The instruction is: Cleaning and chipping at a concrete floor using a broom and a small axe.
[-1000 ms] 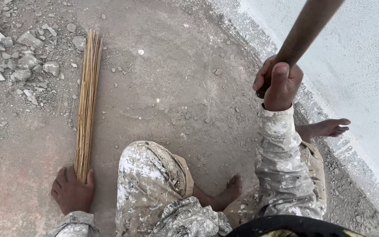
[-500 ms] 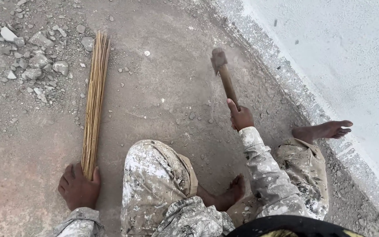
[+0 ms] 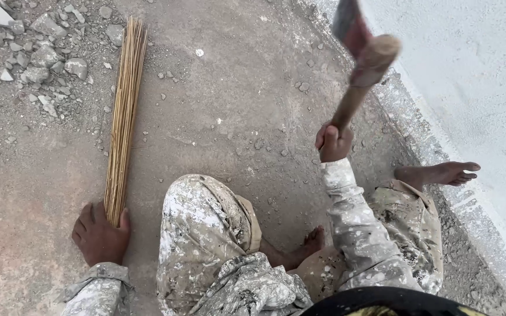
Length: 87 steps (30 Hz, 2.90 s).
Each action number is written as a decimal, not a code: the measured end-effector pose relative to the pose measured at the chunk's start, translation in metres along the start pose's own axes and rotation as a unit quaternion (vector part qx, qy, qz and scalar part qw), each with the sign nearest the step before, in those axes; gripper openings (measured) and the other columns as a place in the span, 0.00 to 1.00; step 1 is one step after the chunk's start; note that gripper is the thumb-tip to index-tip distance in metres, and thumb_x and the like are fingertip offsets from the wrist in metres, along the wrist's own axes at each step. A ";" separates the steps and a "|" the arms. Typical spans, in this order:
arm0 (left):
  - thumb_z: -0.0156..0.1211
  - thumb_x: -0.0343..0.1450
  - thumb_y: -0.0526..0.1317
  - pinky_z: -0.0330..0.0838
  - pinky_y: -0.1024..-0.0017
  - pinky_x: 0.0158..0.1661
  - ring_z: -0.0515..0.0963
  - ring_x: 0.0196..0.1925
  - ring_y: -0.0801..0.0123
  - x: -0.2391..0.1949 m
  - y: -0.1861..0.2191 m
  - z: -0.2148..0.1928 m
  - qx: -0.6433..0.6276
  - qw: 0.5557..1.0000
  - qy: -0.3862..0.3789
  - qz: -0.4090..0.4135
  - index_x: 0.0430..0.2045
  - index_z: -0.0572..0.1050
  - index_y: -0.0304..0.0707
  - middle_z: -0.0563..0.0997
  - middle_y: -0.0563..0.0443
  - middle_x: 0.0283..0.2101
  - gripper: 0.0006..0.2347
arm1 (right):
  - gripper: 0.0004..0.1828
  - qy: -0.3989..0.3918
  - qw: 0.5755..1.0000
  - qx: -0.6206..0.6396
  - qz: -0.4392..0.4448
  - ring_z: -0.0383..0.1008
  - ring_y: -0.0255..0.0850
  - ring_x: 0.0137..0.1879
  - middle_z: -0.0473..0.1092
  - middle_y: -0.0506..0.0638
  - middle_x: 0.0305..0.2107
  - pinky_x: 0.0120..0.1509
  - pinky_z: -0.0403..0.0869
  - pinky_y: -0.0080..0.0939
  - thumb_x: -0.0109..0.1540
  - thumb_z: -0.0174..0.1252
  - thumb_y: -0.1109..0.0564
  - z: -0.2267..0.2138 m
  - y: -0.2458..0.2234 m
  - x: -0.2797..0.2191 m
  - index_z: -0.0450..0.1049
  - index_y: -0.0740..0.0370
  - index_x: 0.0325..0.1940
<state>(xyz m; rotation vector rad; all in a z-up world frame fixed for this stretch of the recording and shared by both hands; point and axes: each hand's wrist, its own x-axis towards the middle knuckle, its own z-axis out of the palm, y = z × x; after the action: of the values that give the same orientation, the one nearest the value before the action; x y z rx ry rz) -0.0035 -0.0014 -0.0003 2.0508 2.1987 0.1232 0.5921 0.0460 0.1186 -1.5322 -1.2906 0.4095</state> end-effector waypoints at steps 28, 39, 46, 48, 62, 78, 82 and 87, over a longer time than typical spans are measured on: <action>0.56 0.74 0.57 0.55 0.48 0.68 0.65 0.70 0.44 -0.003 0.001 -0.003 -0.012 1.000 0.008 0.006 0.64 0.70 0.37 0.68 0.36 0.68 0.28 | 0.37 -0.095 0.881 -0.201 0.418 0.67 0.37 0.15 0.66 0.48 0.13 0.20 0.69 0.40 0.63 0.55 0.26 -0.003 -0.037 -0.038 0.71 0.63 0.22; 0.56 0.76 0.57 0.56 0.48 0.70 0.66 0.71 0.44 -0.002 0.004 -0.004 -0.015 1.000 0.020 0.002 0.65 0.70 0.36 0.68 0.37 0.69 0.28 | 0.44 0.048 0.955 0.117 -0.269 0.68 0.45 0.20 0.62 0.56 0.19 0.24 0.72 0.43 0.67 0.37 0.19 -0.054 -0.223 0.127 0.63 0.67 0.39; 0.56 0.75 0.58 0.56 0.47 0.69 0.66 0.70 0.45 -0.001 -0.002 0.000 -0.004 1.000 0.011 0.009 0.64 0.70 0.36 0.68 0.37 0.69 0.28 | 0.37 -0.102 0.869 -0.250 0.414 0.71 0.39 0.16 0.67 0.50 0.10 0.23 0.68 0.39 0.60 0.57 0.24 0.007 0.056 -0.075 0.73 0.60 0.18; 0.56 0.75 0.58 0.56 0.47 0.69 0.66 0.71 0.45 -0.002 -0.002 0.000 -0.006 1.000 0.012 0.007 0.64 0.69 0.36 0.68 0.37 0.68 0.28 | 0.38 -0.074 0.863 -0.228 0.445 0.70 0.40 0.15 0.66 0.50 0.10 0.21 0.68 0.41 0.60 0.58 0.25 0.003 0.003 -0.057 0.72 0.62 0.19; 0.57 0.76 0.58 0.57 0.48 0.70 0.67 0.71 0.45 -0.003 -0.003 0.007 -0.002 1.000 0.029 0.008 0.61 0.70 0.36 0.69 0.39 0.67 0.27 | 0.41 0.068 0.957 0.090 -0.269 0.73 0.47 0.23 0.65 0.56 0.19 0.28 0.76 0.46 0.68 0.41 0.20 -0.034 -0.189 0.123 0.66 0.64 0.44; 0.56 0.76 0.58 0.59 0.47 0.69 0.68 0.70 0.45 -0.003 -0.001 0.002 0.001 0.999 0.033 0.016 0.61 0.71 0.36 0.69 0.37 0.66 0.27 | 0.36 0.000 0.994 -0.039 0.102 0.66 0.34 0.17 0.63 0.45 0.14 0.21 0.66 0.35 0.71 0.44 0.27 -0.022 -0.158 0.071 0.68 0.59 0.27; 0.56 0.76 0.58 0.58 0.47 0.70 0.68 0.71 0.44 -0.002 0.001 0.001 0.005 0.999 0.030 0.011 0.60 0.71 0.36 0.69 0.37 0.66 0.26 | 0.40 0.054 0.983 0.122 -0.129 0.67 0.41 0.21 0.62 0.52 0.16 0.26 0.70 0.41 0.72 0.46 0.24 -0.034 -0.201 0.112 0.66 0.67 0.37; 0.56 0.76 0.59 0.58 0.47 0.69 0.68 0.70 0.44 0.000 0.001 0.004 0.001 1.000 0.028 0.008 0.60 0.71 0.36 0.70 0.37 0.66 0.26 | 0.40 0.054 0.973 0.146 -0.168 0.63 0.36 0.15 0.61 0.46 0.14 0.18 0.67 0.37 0.65 0.38 0.17 0.019 -0.048 0.068 0.64 0.57 0.30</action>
<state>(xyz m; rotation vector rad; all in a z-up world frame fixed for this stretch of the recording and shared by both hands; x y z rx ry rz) -0.0018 -0.0014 -0.0044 2.0921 2.2157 0.1823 0.5768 0.1079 0.1753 -1.0522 -1.3101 0.2789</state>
